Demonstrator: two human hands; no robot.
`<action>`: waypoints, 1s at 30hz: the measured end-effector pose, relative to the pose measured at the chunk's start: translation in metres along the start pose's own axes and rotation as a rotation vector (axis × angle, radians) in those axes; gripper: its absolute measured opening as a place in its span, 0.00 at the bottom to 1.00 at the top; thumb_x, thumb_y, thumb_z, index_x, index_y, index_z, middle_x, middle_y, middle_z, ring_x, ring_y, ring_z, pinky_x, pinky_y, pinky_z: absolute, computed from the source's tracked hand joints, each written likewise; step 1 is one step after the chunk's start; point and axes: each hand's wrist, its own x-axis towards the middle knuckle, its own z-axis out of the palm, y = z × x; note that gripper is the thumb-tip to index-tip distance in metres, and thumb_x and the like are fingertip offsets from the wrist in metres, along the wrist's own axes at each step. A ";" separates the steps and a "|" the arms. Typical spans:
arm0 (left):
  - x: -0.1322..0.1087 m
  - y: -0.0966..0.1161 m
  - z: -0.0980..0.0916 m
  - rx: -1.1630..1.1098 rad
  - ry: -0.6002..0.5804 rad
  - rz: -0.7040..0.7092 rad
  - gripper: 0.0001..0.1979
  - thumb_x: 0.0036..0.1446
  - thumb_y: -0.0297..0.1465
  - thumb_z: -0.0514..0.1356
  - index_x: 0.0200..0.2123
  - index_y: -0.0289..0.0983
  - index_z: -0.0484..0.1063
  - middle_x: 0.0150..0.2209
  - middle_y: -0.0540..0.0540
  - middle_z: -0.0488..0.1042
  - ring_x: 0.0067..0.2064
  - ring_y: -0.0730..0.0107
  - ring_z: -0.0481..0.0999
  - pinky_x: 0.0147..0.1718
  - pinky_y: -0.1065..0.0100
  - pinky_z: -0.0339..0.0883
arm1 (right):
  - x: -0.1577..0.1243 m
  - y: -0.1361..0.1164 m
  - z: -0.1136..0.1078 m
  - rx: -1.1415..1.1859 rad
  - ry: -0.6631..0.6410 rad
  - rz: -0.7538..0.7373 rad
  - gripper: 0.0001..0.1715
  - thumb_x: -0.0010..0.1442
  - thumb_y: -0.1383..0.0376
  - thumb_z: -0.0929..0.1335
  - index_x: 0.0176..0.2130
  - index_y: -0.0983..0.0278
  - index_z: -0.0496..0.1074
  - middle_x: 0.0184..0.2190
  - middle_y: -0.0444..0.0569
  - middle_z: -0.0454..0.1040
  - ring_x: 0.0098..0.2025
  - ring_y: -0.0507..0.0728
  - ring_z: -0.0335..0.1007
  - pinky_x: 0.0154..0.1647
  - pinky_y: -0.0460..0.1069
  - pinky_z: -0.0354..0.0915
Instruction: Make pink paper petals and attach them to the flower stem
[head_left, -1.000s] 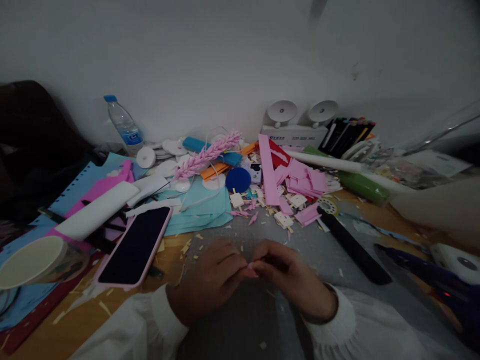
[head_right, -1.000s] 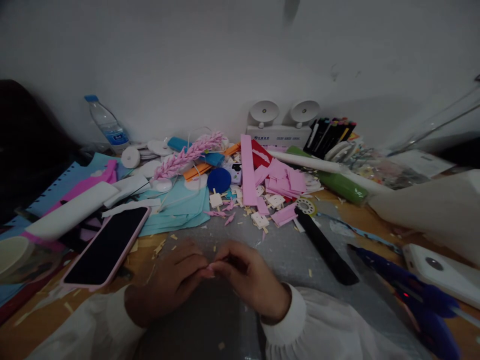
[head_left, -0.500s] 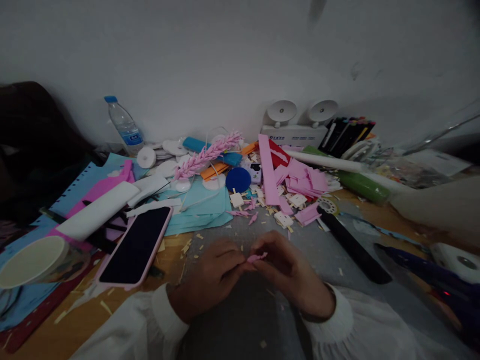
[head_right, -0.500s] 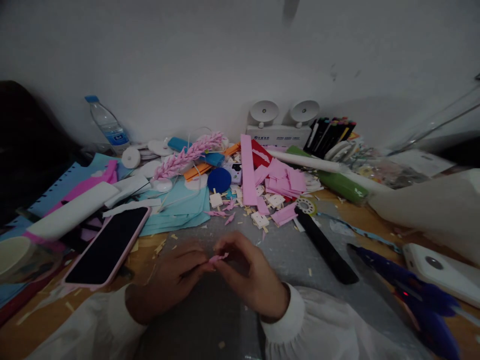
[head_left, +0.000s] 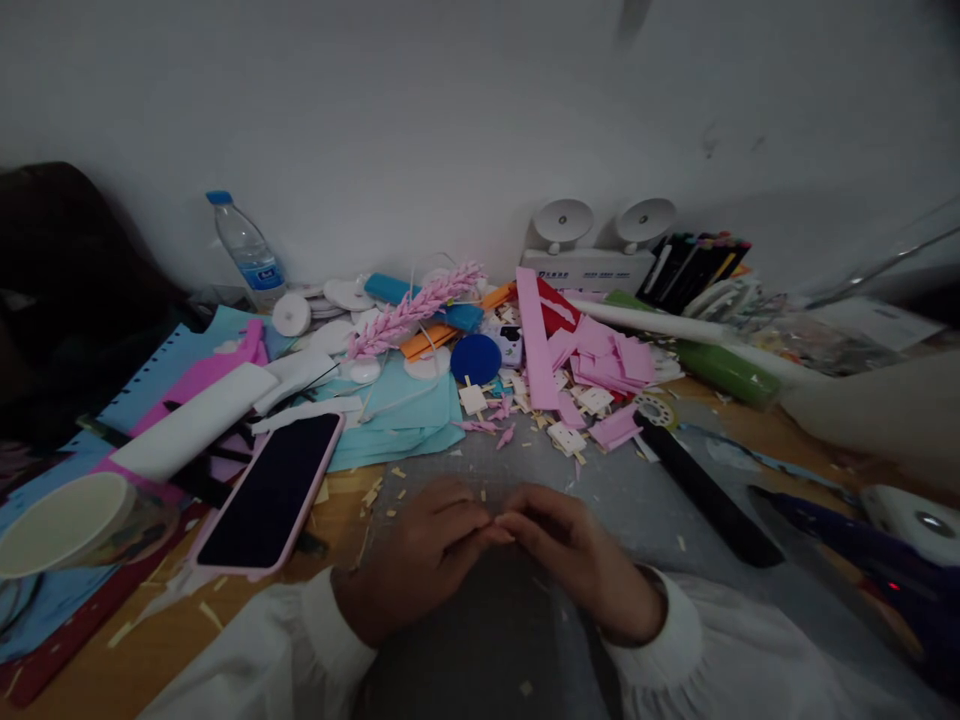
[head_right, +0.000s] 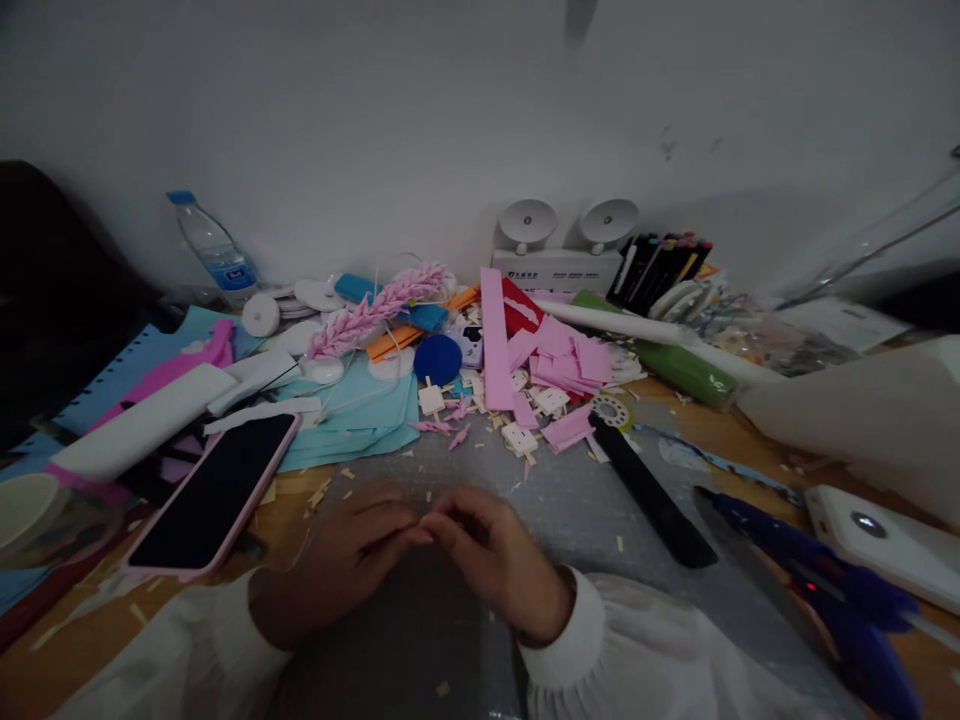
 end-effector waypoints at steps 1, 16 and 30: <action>0.000 0.000 0.000 -0.004 0.000 -0.004 0.18 0.65 0.35 0.52 0.26 0.35 0.72 0.24 0.49 0.70 0.29 0.72 0.69 0.28 0.71 0.63 | 0.000 0.000 -0.001 -0.012 0.003 -0.019 0.23 0.60 0.47 0.64 0.27 0.64 0.67 0.23 0.42 0.63 0.27 0.52 0.58 0.27 0.46 0.56; 0.005 0.004 -0.003 -0.154 -0.067 -0.075 0.17 0.63 0.35 0.56 0.24 0.33 0.72 0.22 0.49 0.70 0.27 0.73 0.70 0.27 0.73 0.62 | -0.001 0.002 -0.011 -0.097 -0.004 -0.237 0.09 0.62 0.61 0.68 0.32 0.64 0.72 0.28 0.46 0.73 0.32 0.53 0.69 0.34 0.47 0.65; 0.002 0.002 -0.004 -0.326 -0.116 -0.222 0.14 0.62 0.34 0.57 0.26 0.33 0.75 0.25 0.48 0.73 0.29 0.72 0.73 0.29 0.72 0.65 | -0.003 0.001 -0.013 -0.271 -0.002 -0.571 0.10 0.61 0.73 0.65 0.42 0.60 0.70 0.35 0.50 0.72 0.38 0.55 0.69 0.39 0.49 0.66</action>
